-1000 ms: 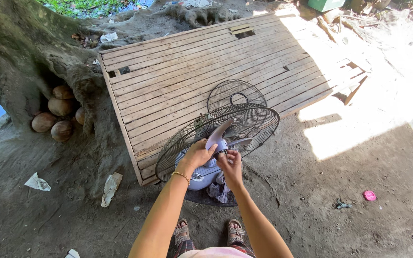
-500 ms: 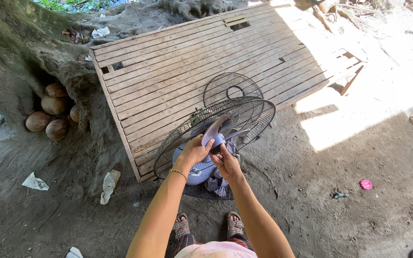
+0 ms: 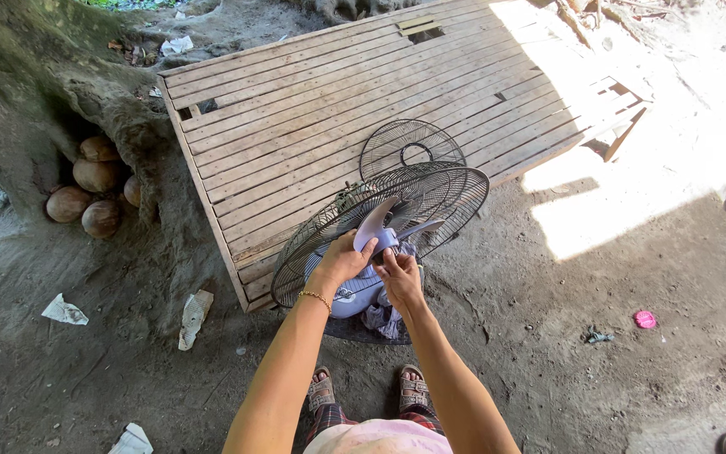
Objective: The person works on an electric standing fan lying on a wooden table outdoors. They remove the front grill guard, unscrew and take off the fan blades, then reattach the blades and begin refitting the grill guard.
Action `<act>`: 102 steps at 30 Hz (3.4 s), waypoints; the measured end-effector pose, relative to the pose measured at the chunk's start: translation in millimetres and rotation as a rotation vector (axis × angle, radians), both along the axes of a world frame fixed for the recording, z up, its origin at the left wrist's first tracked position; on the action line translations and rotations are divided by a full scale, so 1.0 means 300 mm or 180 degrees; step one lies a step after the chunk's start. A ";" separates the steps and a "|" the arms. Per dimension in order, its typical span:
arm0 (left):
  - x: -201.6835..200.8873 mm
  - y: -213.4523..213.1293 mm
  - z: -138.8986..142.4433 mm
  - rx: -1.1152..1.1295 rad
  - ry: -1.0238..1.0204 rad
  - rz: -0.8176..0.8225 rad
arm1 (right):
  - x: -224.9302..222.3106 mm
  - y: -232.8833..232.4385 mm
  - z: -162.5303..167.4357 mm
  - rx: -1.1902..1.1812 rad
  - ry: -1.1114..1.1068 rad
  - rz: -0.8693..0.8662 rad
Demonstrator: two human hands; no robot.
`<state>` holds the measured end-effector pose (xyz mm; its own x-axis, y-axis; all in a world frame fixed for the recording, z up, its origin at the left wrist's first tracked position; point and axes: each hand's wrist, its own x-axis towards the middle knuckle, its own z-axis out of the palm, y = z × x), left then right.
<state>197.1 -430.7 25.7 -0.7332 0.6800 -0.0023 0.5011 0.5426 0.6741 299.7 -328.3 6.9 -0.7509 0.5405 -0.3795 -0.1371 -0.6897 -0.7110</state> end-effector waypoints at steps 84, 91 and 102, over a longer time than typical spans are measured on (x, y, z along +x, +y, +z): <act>-0.003 -0.034 -0.016 0.0084 -0.0433 0.0283 | 0.032 -0.023 -0.007 -0.1544 0.0003 0.0427; -0.009 -0.039 -0.029 0.0204 -0.0347 0.0230 | -0.026 0.007 0.000 -0.2348 0.0179 0.0170; -0.021 -0.043 -0.033 -0.0032 -0.0449 0.0257 | -0.020 -0.050 -0.036 0.0305 -0.0312 -0.0222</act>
